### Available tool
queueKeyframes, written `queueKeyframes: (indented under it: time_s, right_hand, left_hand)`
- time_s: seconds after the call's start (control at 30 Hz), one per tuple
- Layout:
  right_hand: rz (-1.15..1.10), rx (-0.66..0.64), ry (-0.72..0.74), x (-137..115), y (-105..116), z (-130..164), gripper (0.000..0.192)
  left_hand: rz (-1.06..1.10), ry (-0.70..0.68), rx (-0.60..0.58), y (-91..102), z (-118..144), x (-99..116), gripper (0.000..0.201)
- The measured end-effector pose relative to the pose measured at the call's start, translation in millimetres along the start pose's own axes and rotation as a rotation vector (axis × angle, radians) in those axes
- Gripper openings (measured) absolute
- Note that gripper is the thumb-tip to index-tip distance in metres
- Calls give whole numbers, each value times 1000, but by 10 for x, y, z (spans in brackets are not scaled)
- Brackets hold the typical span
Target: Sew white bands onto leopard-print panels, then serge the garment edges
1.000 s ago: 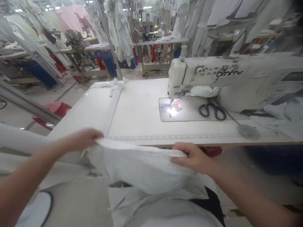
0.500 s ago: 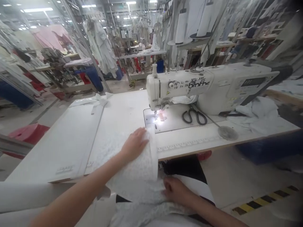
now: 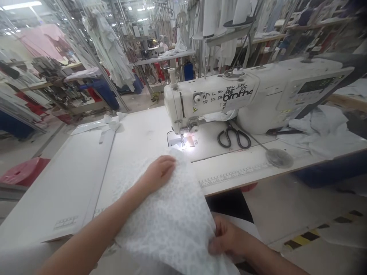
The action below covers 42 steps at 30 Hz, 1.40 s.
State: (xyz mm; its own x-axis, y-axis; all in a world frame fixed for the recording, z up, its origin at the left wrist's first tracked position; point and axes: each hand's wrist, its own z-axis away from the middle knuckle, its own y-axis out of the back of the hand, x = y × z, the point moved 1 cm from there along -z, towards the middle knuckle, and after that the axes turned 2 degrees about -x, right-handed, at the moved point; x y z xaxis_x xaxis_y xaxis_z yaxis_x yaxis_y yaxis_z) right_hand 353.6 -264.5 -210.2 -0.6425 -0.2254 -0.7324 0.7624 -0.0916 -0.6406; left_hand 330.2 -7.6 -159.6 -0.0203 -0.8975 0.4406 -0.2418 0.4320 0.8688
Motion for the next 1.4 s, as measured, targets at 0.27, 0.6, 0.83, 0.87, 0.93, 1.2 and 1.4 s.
queueKeyframes:
  time_s: [0.27,0.6,0.83,0.87,0.93,1.2,1.4]
  right_hand:
    - [899,298,-64,486,404,-125,11]
    - [1369,660,-33,97,672,-94,22]
    - [1372,733,-380,224,828,466,11]
    - [1351,703,-356,185,806,463,13]
    - [1261,655,-227,38,705,411,22]
    - [674,476,365,-571,-86,302,24]
    - [772,501,547,-689,-230,291,17]
  left_hand:
    - [-235,-65,-361,49,139,144,56]
    - [-257,-122,-325,77,-261,-97,54]
    - [146,-118,113,142,239,248,17]
    - [197,-92,120,138,327,375,17]
    - [305,-55,84,88,499,643,17]
    - [926,193,-73,-405,870,1160,9]
    - [1376,448,35,-528,882,1138,14]
